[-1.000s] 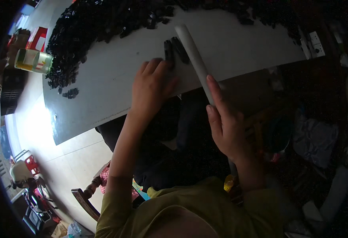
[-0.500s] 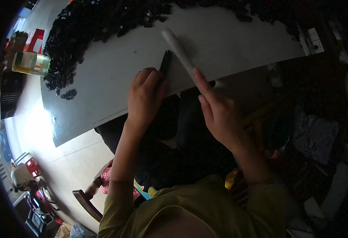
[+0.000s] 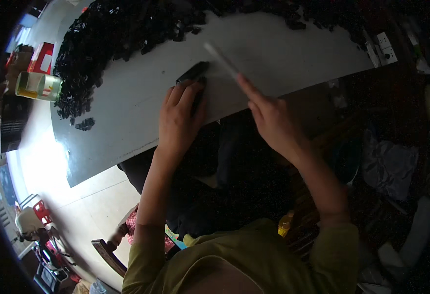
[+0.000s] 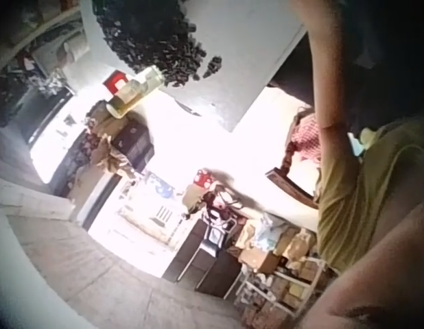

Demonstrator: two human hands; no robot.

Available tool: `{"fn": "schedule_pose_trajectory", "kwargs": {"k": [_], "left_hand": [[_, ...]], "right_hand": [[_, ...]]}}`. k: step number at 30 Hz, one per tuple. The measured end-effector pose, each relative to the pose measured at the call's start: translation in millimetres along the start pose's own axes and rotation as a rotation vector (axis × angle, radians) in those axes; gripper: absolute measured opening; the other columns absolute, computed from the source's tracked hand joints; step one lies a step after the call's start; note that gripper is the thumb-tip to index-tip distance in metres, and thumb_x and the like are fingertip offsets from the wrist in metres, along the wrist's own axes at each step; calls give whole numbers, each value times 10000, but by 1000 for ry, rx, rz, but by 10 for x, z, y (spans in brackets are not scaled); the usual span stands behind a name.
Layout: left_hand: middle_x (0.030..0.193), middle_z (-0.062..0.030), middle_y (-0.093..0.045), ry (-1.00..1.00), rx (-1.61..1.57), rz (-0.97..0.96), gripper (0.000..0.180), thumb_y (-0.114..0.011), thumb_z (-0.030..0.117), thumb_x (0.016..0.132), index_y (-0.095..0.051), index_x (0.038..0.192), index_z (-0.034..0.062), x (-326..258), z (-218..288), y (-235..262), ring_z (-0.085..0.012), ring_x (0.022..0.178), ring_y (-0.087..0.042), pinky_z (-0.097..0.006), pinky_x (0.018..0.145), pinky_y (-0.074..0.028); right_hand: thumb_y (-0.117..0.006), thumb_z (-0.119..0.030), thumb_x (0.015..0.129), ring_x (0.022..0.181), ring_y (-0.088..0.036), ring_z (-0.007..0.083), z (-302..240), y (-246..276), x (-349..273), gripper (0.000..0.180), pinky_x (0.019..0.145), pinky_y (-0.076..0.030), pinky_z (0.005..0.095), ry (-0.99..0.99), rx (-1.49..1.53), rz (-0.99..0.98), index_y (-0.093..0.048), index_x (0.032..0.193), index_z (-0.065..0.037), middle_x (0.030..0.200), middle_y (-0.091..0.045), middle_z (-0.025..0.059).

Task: Sorting and assembling small black plastic components on a white table.

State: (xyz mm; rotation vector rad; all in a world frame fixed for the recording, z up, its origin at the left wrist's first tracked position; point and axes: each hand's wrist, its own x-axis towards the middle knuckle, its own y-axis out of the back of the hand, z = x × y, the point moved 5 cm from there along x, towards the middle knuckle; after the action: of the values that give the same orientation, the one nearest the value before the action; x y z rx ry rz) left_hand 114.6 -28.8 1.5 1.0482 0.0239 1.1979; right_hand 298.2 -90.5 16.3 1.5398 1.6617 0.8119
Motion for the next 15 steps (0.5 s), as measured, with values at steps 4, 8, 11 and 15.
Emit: {"fn": "schedule_pose_trajectory", "kwargs": {"k": [4, 8, 11, 15], "left_hand": [[1091, -107, -578, 19, 3, 18, 316, -651, 44, 763, -590, 1072, 42, 18, 22, 40, -303, 937, -559, -398, 790, -484], [1049, -109, -579, 14, 29, 44, 263, -660, 40, 763, -597, 1018, 42, -42, 30, 79, -302, 898, -560, -392, 757, -483], [995, -106, -589, -27, -42, 88, 193, -675, 26, 759, -606, 939, 42, -111, 54, 153, -298, 861, -566, -388, 722, -480], [901, -97, -594, 75, -47, 137, 142, -682, -10, 750, -606, 858, 44, -305, -30, 323, -295, 800, -572, -384, 689, -476]], "right_hand": [[-481, -60, 984, 536, -575, 159, -114, 229, -88, 578, 505, -425, 317, 50, 106, 177, -280, 1509, -195, 785, -658, 150], [-475, -58, 985, 557, -580, 155, -164, 166, -144, 569, 518, -445, 309, 84, 146, 193, -286, 1506, -182, 943, -688, 153], [-469, -48, 983, 579, -576, 159, -165, 110, -201, 562, 544, -468, 306, 110, 200, 161, -296, 1502, -173, 1073, -682, 149], [-482, -52, 975, 622, -607, 200, -263, 46, -245, 569, 578, -491, 323, 145, 233, 121, -302, 1501, -175, 936, -671, 160]]}}
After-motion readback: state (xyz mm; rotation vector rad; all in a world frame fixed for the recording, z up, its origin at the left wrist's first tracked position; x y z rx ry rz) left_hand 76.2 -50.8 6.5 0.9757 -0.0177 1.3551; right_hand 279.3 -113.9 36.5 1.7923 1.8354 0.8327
